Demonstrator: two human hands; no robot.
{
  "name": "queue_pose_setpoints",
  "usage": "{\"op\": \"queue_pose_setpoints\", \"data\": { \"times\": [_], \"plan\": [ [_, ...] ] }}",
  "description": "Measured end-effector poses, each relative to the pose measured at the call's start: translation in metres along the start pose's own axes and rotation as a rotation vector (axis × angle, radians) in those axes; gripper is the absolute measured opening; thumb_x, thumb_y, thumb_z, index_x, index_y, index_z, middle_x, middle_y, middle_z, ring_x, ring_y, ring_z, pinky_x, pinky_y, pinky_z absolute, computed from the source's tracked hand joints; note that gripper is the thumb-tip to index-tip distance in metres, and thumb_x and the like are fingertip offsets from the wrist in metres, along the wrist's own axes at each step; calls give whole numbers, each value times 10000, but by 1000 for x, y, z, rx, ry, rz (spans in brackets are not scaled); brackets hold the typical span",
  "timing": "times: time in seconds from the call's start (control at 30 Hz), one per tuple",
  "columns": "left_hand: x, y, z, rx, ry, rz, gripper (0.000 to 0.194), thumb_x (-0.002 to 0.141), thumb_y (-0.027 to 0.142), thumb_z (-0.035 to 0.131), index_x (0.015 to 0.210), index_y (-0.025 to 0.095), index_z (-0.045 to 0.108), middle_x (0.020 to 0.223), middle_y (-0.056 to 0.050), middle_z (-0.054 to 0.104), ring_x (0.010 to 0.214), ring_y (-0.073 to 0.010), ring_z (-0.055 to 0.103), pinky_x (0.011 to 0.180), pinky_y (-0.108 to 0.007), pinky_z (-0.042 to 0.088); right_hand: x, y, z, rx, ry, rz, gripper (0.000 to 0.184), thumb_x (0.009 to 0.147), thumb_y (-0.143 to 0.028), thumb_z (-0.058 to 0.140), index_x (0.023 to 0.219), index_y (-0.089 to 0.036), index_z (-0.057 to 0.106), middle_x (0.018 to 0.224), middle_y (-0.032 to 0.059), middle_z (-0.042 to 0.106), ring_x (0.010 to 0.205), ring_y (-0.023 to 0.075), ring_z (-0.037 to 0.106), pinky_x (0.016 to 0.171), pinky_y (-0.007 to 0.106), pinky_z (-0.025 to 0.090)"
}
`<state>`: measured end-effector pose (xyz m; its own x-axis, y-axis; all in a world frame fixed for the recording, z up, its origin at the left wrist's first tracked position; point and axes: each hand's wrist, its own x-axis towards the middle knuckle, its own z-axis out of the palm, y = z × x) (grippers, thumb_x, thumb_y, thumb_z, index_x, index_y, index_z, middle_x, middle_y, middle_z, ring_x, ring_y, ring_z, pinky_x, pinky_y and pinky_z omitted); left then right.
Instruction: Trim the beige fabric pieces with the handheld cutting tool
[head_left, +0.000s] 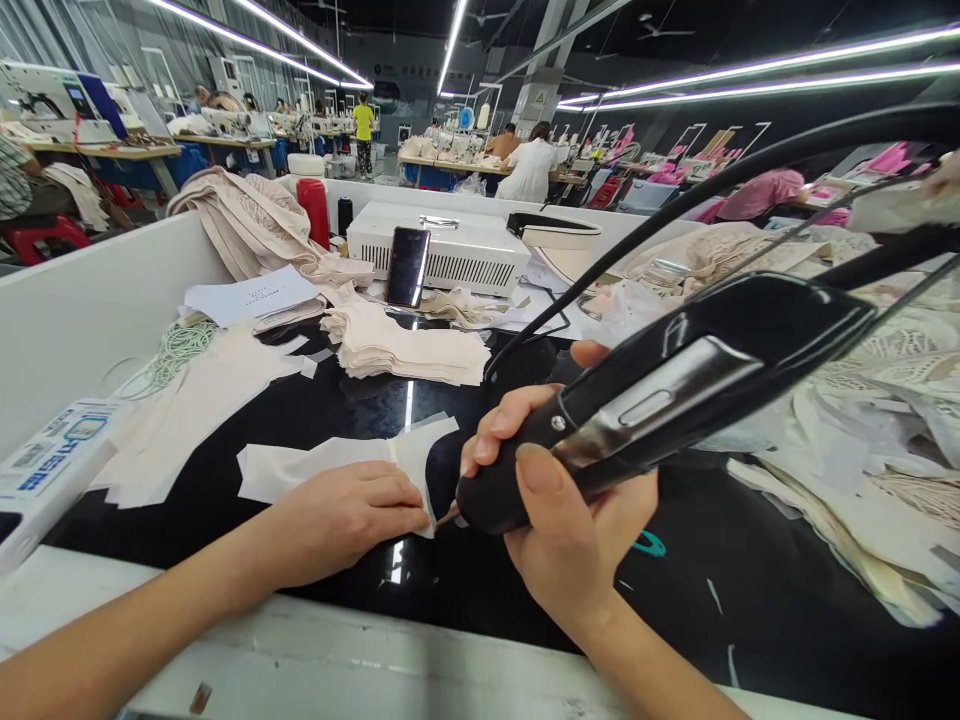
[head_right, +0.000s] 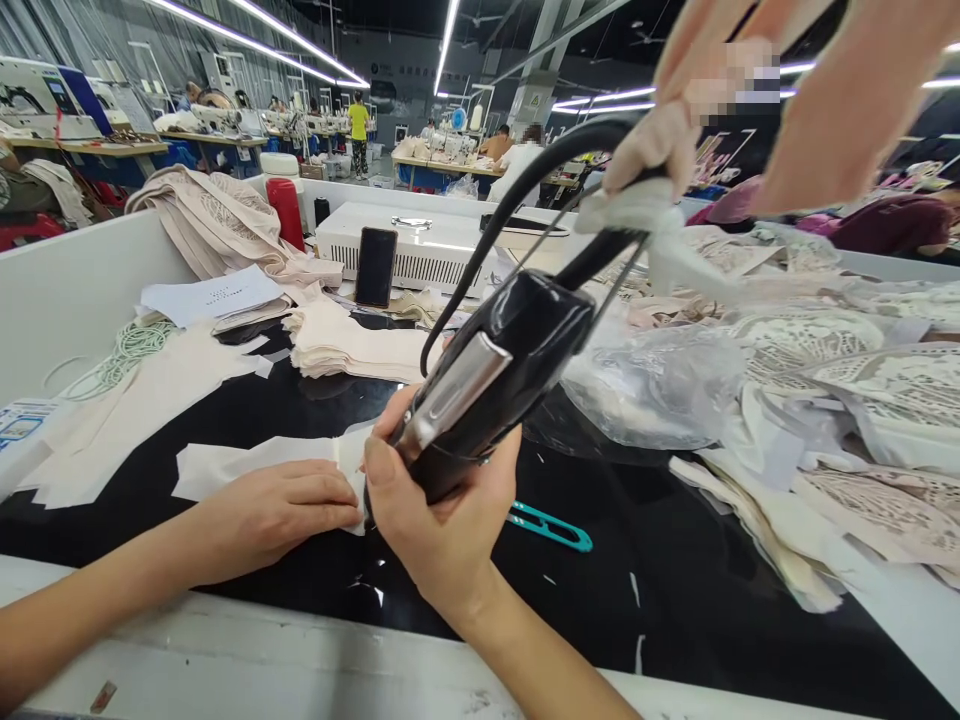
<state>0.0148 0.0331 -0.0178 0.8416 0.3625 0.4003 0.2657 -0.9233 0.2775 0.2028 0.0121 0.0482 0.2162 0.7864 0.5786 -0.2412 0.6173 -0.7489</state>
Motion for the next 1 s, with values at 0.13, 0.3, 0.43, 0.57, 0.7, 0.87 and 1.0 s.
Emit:
{"op": "queue_pose_setpoints", "data": {
  "times": [0.13, 0.3, 0.43, 0.57, 0.7, 0.87, 1.0],
  "plan": [
    [1, 1, -2, -5, -12, -12, 323, 1023, 21, 480, 1257, 154, 660, 1168, -103, 745, 1132, -203, 697, 1059, -339, 544, -2, 3, 2, -1, -13, -9, 340, 862, -349, 809, 1041, -290, 526, 815, -48, 631, 570, 121, 584, 473, 274, 524],
    [2, 2, -5, -20, -32, -16, 341, 1053, 50, 447, 1289, 177, 657, 1134, -90, 751, 1127, -198, 694, 1058, -345, 545, -3, 2, 4, 3, -21, -6, 342, 866, -336, 800, 1057, -284, 522, 805, -42, 631, 594, 127, 604, 505, 291, 570],
    [1, 1, -5, 13, -29, 1, 330, 1059, 83, 465, 1295, 211, 657, 1152, -90, 744, 1111, -186, 697, 1048, -333, 545, -4, 2, 4, -37, -18, -16, 331, 878, -355, 785, 1043, -278, 509, 803, -43, 621, 594, 122, 606, 527, 302, 585],
    [1, 1, -6, 57, -24, 36, 293, 1064, 110, 478, 1278, 203, 655, 1166, -102, 735, 1130, -199, 688, 1064, -350, 538, -6, 2, 3, -65, -25, -7, 314, 885, -330, 767, 1045, -278, 502, 817, -39, 623, 598, 119, 615, 508, 275, 575],
    [2, 2, -7, 101, -23, 67, 259, 1063, 112, 483, 1240, 185, 657, 1114, -105, 734, 1107, -207, 682, 1042, -344, 545, -8, 1, 5, -78, -13, 5, 348, 856, -213, 748, 1101, -282, 510, 818, -46, 632, 601, 120, 632, 560, 294, 619],
    [1, 6, -5, 101, -37, 77, 265, 1056, 73, 433, 1179, 155, 653, 1027, -93, 720, 1033, -208, 676, 993, -322, 545, 3, -3, 5, -19, -17, 4, 360, 824, -152, 752, 1086, -273, 537, 803, -55, 670, 594, 112, 638, 511, 249, 590],
    [-2, 18, -8, 2, -126, 73, 300, 979, 1, 415, 1044, 168, 655, 939, -59, 714, 893, -204, 648, 879, -318, 550, 23, -4, -9, -46, 89, -45, 365, 807, -232, 810, 1051, -276, 542, 770, -75, 671, 546, 106, 616, 493, 249, 562]
  ]
}}
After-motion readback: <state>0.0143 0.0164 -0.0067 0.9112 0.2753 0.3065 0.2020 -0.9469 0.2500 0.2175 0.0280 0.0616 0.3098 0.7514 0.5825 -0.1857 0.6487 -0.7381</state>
